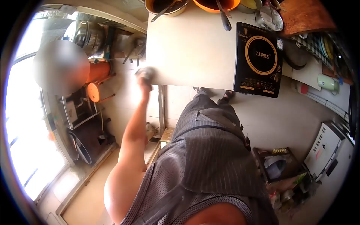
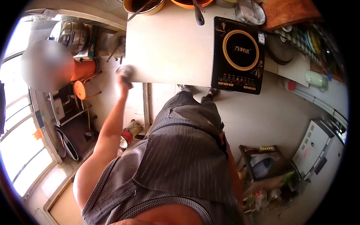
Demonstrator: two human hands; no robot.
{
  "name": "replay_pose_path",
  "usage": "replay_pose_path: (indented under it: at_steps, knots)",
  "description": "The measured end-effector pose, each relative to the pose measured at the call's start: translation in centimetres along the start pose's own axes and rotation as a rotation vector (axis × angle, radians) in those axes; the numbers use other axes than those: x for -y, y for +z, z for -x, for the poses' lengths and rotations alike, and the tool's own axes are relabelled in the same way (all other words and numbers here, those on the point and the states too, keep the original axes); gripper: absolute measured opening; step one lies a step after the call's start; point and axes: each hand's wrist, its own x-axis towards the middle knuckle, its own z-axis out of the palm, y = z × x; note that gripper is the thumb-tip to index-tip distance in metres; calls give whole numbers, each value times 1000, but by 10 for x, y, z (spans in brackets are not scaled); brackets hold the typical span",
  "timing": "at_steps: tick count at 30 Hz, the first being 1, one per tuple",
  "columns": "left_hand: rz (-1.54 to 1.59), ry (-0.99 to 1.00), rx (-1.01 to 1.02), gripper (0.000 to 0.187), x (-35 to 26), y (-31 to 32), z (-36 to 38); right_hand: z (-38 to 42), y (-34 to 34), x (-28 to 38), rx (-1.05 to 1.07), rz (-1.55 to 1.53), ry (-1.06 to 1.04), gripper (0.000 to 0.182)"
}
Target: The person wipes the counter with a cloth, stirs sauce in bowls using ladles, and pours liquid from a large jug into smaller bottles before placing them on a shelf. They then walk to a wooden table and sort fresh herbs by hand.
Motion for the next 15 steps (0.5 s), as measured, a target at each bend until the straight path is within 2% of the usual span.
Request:
replay_pose_path:
  at_steps: [1, 3, 4, 5, 6, 7, 8, 9, 11, 12, 13, 15]
  knots:
    - [-538, 308, -54, 39, 41, -43, -34, -6, -6, -1, 7, 30, -21, 53]
    - [-394, -58, -146, 28, -8, -73, -34, -21, -14, -2, 15, 77, -68, 53]
    - [-198, -61, -156, 28, 9, -77, -53, -34, -16, -1, -8, 131, -140, 53]
    - [-248, 12, -151, 28, 4, -72, -53, -37, -20, 16, -75, 212, -230, 53]
    - [-298, 85, -149, 29, -2, -68, -52, -24, -25, 88, -288, 412, -396, 56]
    - [-592, 248, -151, 30, -57, -64, -18, -26, -19, 102, -310, 409, -388, 56]
    - [-503, 255, -119, 30, -102, -42, 5, -27, -23, 110, -302, 410, -400, 57]
    - [-502, 326, -91, 28, -108, -19, 7, -30, -29, 116, -293, 413, -412, 58]
    - [141, 213, 144, 24, -159, 40, 40, -63, -21, 103, -61, 331, -568, 62]
    - [76, 379, 185, 21, -147, 72, 35, -67, -15, 93, -89, 335, -560, 62]
    - [8, 548, 218, 18, -139, 106, 27, -68, -7, 83, 114, 120, -464, 63]
    - [-64, 590, 223, 16, -183, 157, 57, -53, -9, 82, 291, -104, -373, 65]
